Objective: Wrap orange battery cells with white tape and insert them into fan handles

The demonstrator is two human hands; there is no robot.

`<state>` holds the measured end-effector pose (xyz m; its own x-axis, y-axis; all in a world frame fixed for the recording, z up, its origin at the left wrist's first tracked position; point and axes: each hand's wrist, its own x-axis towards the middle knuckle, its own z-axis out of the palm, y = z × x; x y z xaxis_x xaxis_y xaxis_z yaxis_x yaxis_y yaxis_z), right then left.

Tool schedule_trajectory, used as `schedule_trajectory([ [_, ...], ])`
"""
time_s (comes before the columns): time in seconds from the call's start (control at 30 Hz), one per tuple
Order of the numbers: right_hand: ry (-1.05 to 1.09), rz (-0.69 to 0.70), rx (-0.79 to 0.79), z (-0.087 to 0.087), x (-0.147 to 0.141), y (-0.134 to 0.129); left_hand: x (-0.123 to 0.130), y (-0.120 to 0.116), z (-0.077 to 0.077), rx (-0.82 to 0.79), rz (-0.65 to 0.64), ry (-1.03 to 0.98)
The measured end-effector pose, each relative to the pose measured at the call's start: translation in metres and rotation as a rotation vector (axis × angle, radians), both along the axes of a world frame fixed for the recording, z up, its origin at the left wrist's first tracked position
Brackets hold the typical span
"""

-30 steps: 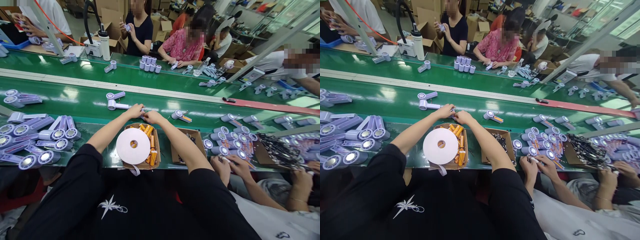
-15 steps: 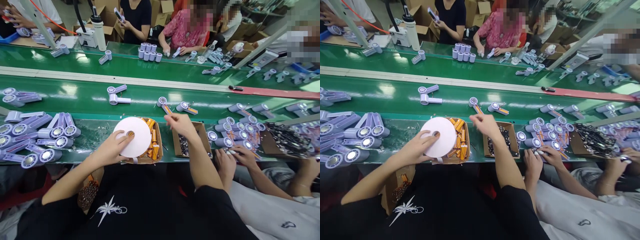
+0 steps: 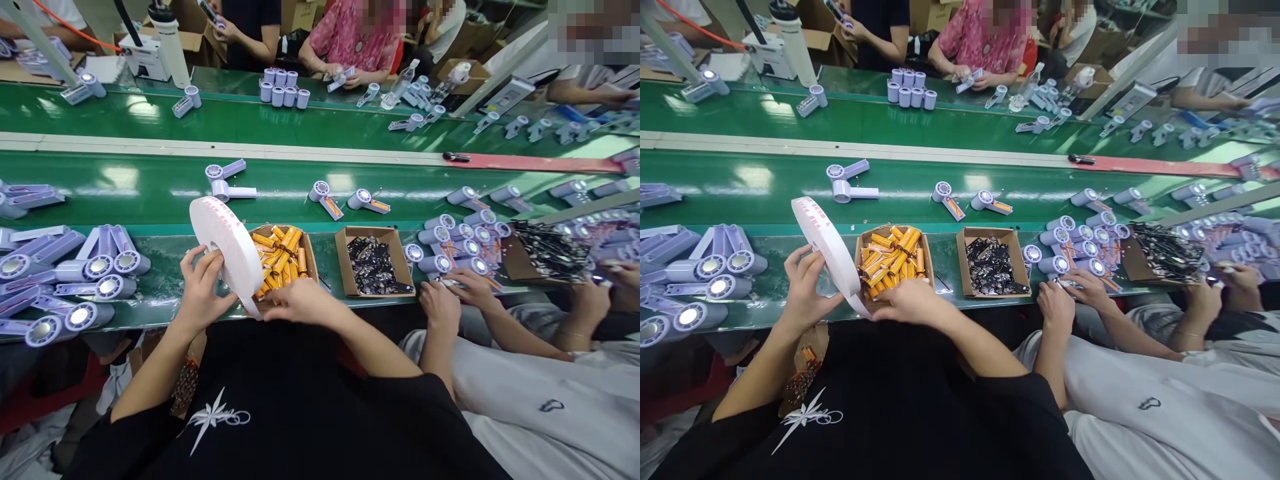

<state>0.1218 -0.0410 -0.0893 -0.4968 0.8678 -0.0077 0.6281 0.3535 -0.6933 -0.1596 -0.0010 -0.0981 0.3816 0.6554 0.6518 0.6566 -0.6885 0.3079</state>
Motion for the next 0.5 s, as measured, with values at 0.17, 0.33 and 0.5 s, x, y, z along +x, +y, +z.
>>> schedule_trajectory([
  [0.17, -0.409, -0.105, 0.230, 0.012, 0.041, 0.083, 0.004, -0.004, -0.004, -0.021, -0.005, 0.020],
  [0.33, -0.457, 0.035, 0.141, -0.002, 0.054, 0.124, 0.003, -0.005, -0.012, -0.052, 0.006, 0.046],
  [0.5, 0.219, -0.254, -0.006, -0.005, 0.057, 0.111, -0.006, -0.008, -0.019, -0.055, 0.022, 0.065],
])
